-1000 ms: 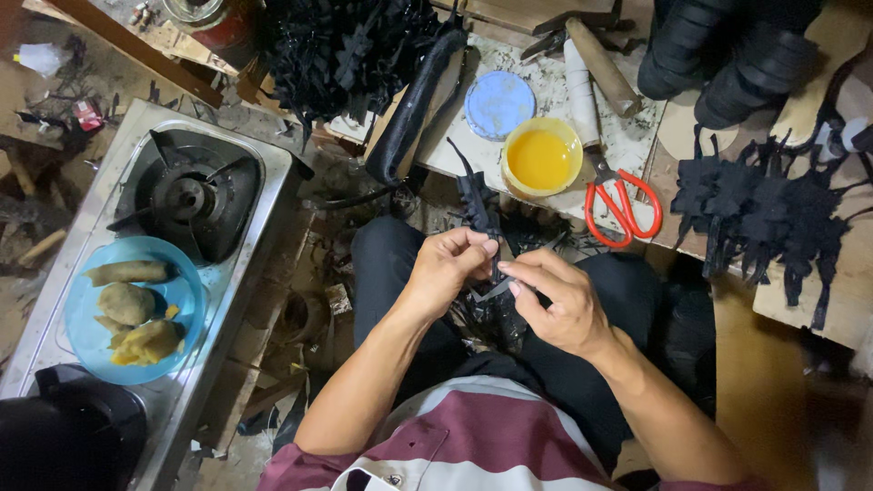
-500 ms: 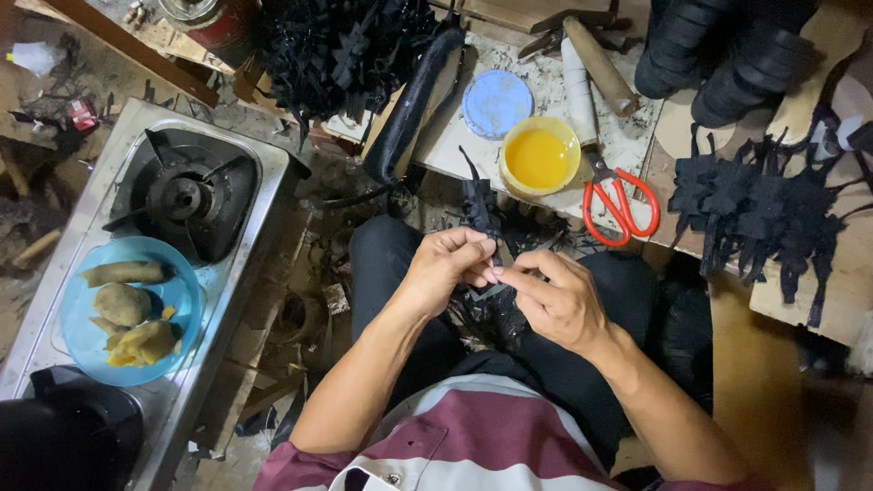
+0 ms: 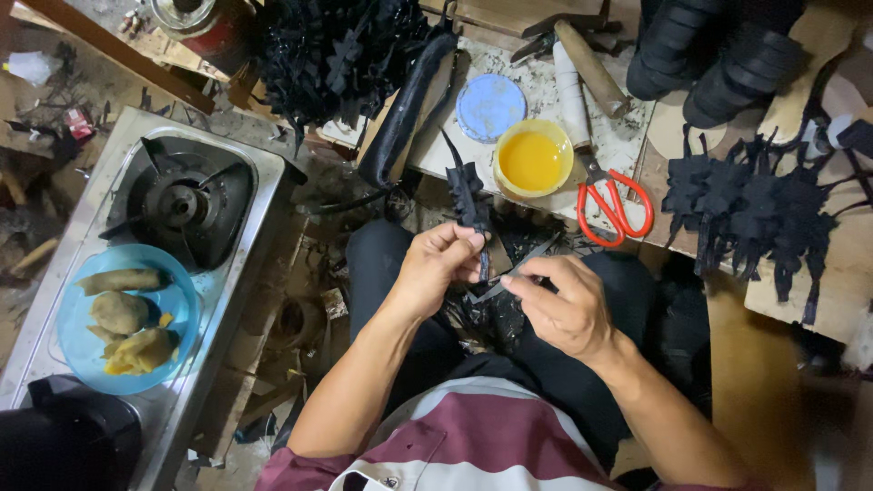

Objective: The person repeatedly picks small black rubber pieces from a pile, folds and aligns them by hand, and places them into a larger black shoe component held on the lap. The process is repeated for multiple pieces, with occasional adjustments to the alignment of the parts.

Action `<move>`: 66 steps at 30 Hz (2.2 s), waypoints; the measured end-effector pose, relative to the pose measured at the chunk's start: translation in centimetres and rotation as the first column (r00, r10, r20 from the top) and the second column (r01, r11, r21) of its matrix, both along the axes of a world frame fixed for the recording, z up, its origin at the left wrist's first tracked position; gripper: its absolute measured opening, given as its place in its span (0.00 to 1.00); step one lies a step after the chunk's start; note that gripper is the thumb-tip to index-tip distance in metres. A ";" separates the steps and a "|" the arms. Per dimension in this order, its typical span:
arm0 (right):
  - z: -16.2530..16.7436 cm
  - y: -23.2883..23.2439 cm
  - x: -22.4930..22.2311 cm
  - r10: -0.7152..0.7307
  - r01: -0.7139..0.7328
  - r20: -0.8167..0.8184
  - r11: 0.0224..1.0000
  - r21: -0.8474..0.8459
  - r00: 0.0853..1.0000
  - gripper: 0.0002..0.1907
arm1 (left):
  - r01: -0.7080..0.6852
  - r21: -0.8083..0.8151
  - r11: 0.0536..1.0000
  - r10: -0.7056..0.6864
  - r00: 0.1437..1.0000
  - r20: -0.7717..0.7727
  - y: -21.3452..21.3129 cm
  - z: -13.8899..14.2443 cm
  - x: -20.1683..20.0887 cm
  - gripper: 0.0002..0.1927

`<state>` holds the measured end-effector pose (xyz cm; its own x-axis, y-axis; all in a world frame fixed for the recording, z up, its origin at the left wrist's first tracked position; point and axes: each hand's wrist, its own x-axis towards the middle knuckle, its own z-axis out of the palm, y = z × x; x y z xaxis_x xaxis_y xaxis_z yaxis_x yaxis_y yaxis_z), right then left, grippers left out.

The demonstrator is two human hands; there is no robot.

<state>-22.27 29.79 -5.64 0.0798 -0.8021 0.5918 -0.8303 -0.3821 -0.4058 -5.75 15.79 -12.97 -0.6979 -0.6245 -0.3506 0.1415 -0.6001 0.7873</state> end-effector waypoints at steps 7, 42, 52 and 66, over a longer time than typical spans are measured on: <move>-0.2 -0.3 0.3 -0.014 0.015 -0.043 1.000 0.020 0.999 0.22 | 0.039 -0.059 0.997 -0.037 0.999 0.038 1.0 -0.7 -0.2 0.05; -1.1 14.9 -18.8 -0.850 0.877 0.362 0.457 0.150 0.382 0.34 | 0.373 -0.928 -0.005 0.553 0.774 0.308 -6.9 1.9 3.2 0.43; -5.5 12.5 -7.6 -0.652 0.617 0.288 0.757 0.214 0.701 0.22 | 0.411 -0.911 0.033 0.585 0.731 0.351 -9.5 1.7 0.5 0.48; -12.8 8.8 -3.3 -0.603 0.482 0.265 0.778 0.402 0.753 0.20 | -0.184 -0.851 0.492 0.564 0.812 0.150 -14.4 7.2 -3.6 0.42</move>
